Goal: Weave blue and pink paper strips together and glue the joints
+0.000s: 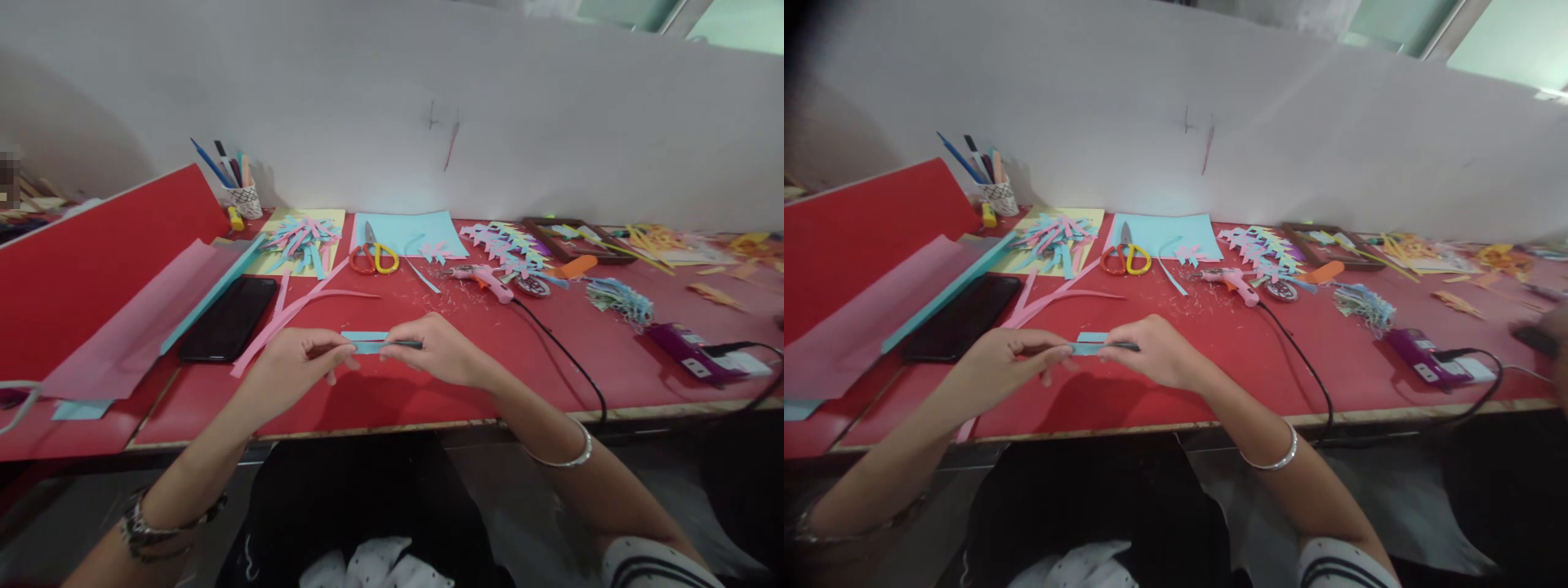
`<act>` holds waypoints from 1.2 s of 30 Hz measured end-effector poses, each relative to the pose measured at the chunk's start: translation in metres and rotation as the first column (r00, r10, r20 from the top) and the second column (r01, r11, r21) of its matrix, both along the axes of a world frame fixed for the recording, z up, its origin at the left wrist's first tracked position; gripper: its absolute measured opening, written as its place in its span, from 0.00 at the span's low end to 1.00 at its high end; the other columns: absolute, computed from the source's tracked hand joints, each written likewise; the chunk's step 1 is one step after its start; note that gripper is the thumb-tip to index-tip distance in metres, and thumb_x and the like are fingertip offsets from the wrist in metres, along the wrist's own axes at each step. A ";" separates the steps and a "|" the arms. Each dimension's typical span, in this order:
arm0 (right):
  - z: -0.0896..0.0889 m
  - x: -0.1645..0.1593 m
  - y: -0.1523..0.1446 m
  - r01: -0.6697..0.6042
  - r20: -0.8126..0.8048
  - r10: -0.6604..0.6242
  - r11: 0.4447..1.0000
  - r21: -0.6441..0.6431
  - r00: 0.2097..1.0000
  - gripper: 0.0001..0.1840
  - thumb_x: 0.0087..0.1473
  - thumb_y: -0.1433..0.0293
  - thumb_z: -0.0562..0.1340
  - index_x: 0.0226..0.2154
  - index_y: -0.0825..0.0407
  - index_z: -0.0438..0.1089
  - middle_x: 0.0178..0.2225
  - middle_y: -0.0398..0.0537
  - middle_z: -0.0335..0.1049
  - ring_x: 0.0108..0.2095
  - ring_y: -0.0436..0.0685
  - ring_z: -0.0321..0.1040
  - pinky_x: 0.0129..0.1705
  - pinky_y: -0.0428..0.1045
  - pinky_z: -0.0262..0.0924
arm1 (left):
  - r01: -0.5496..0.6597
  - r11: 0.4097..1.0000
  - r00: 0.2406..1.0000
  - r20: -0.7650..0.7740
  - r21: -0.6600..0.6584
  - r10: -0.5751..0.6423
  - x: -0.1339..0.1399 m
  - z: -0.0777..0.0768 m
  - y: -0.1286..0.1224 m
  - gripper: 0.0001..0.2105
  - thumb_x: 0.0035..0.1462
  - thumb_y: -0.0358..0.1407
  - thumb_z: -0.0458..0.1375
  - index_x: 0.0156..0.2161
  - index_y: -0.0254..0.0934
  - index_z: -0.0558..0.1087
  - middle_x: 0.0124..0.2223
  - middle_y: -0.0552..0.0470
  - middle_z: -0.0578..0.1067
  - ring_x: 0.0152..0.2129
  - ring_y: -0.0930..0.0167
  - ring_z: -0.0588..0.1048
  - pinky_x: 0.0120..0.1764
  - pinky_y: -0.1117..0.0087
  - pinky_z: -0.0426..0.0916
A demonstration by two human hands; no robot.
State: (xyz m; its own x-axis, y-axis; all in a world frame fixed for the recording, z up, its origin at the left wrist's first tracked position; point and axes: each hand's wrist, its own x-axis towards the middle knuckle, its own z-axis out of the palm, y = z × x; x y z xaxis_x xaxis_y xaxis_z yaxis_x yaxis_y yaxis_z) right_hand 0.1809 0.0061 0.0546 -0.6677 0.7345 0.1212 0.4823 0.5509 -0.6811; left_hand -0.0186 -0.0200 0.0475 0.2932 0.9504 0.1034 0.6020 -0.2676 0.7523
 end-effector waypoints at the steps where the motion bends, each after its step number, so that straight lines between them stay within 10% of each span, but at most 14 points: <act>1: 0.000 0.001 0.000 0.005 -0.006 -0.005 1.000 -0.005 1.000 0.13 0.52 0.69 0.55 0.24 0.59 0.71 0.16 0.37 0.56 0.18 0.43 0.49 0.23 0.41 0.44 | 0.001 1.000 1.000 0.001 0.011 -0.001 0.000 0.000 0.000 0.13 0.50 0.41 0.51 0.23 0.38 0.74 0.15 0.58 0.70 0.15 0.77 0.67 0.21 0.79 0.60; 36: -0.002 0.045 0.009 0.200 -0.133 -0.227 0.961 -0.190 0.965 0.15 0.47 0.63 0.59 0.17 0.54 0.59 0.12 0.36 0.58 0.13 0.41 0.52 0.16 0.40 0.45 | -0.124 0.992 0.992 -0.027 -0.006 0.124 -0.026 0.001 -0.002 0.15 0.47 0.45 0.51 0.21 0.38 0.72 0.19 0.55 0.73 0.14 0.76 0.65 0.21 0.77 0.61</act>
